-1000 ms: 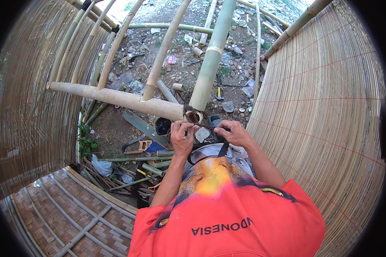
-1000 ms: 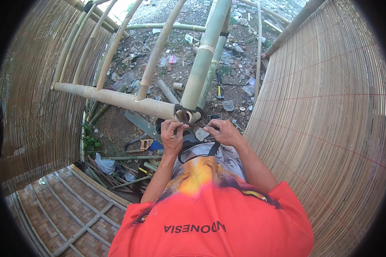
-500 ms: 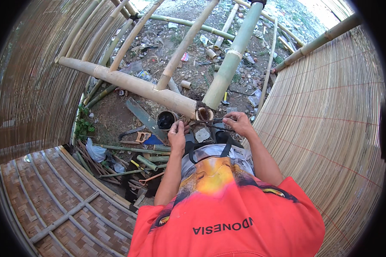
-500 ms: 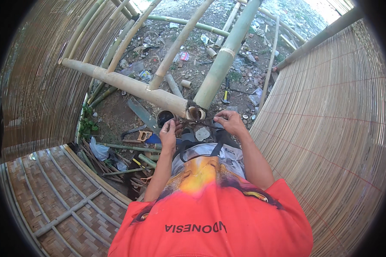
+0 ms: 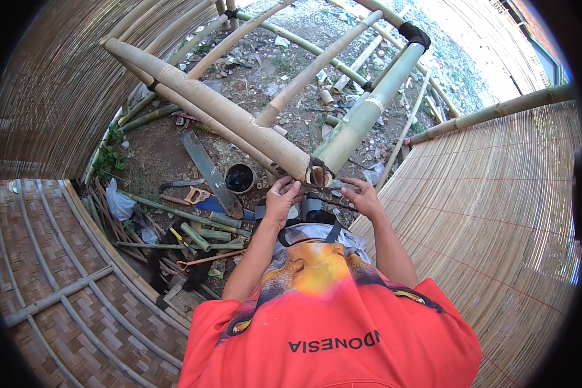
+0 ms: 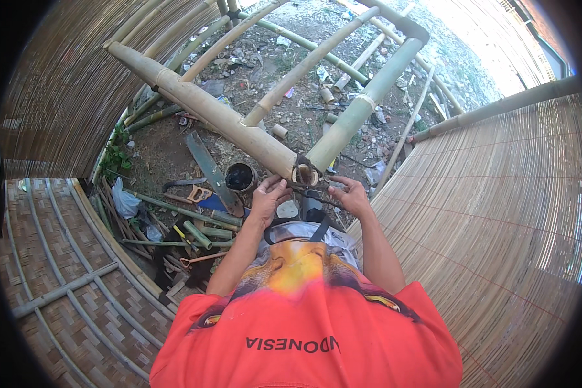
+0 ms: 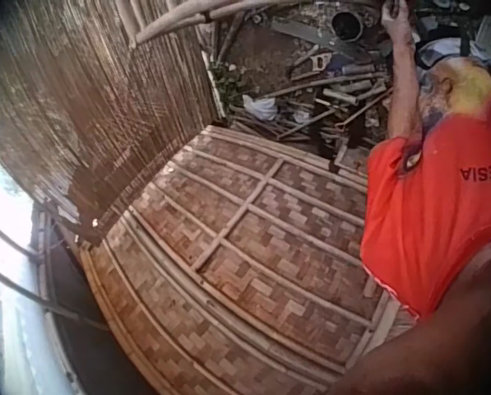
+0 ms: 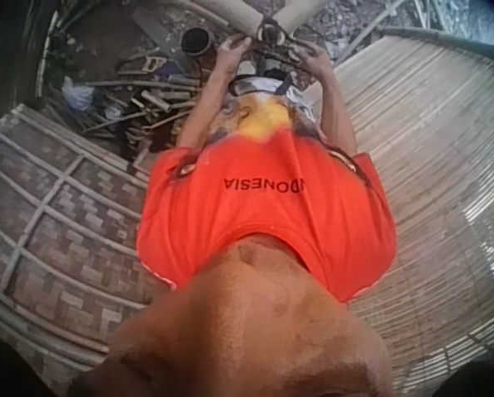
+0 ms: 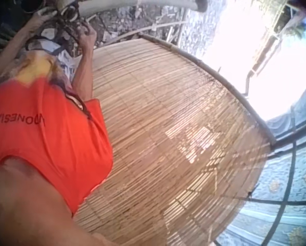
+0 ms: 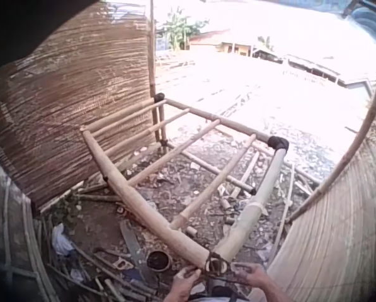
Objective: Tying together bamboo poles with dark rope while constructing a structure.
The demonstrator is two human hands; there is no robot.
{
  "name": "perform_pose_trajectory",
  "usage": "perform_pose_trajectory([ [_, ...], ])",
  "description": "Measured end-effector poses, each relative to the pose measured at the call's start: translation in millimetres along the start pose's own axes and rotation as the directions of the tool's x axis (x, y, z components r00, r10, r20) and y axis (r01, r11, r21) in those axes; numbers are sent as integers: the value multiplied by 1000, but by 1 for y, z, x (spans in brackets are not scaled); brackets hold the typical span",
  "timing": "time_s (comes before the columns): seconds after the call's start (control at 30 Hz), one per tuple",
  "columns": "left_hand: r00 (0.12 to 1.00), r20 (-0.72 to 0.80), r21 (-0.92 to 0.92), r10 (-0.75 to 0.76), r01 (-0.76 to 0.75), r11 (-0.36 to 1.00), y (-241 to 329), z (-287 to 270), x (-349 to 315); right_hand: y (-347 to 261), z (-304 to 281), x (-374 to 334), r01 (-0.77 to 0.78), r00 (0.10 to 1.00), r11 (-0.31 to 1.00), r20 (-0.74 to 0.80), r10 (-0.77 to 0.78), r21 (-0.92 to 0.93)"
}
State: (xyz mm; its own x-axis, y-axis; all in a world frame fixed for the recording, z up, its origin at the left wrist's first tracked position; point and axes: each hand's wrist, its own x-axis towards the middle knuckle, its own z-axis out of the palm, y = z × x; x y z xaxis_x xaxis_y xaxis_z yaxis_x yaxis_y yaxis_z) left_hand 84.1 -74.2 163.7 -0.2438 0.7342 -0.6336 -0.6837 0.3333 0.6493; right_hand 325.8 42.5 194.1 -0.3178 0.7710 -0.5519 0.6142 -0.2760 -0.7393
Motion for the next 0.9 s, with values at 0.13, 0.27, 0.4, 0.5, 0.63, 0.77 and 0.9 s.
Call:
perform_pose_trajectory([
  [0.13, 945, -88, 498, 315, -232, 836, -3, 1, -2, -4, -7, -5, -16, 1000, 996, 5, 17, -83],
  [0.27, 899, 22, 672, 438, -338, 659, 11, 18, -17, -4, -17, -16, -48, 998, 995, -53, 43, -92],
  [0.4, 977, 52, 696, 209, -185, 694, -7, -2, -11, 0, -15, -30, 23, 995, 986, -96, -40, -167],
  [0.5, 988, -6, 782, 153, -91, 616, -27, -25, -5, -5, -8, -40, -53, 996, 994, -78, 46, -91],
  [0.63, 994, 12, 821, 109, -73, 566, -16, -16, -13, 1, -9, -47, -59, 995, 998, -81, 56, -36],
  [0.77, 987, 90, 844, 137, -148, 515, 3, 1, -19, -9, -13, -55, -89, 993, 996, -72, 89, 3],
  [0.9, 986, 130, 781, 104, -167, 601, 7, 1, -17, -34, -22, -69, -77, 993, 996, -91, 73, -42],
])
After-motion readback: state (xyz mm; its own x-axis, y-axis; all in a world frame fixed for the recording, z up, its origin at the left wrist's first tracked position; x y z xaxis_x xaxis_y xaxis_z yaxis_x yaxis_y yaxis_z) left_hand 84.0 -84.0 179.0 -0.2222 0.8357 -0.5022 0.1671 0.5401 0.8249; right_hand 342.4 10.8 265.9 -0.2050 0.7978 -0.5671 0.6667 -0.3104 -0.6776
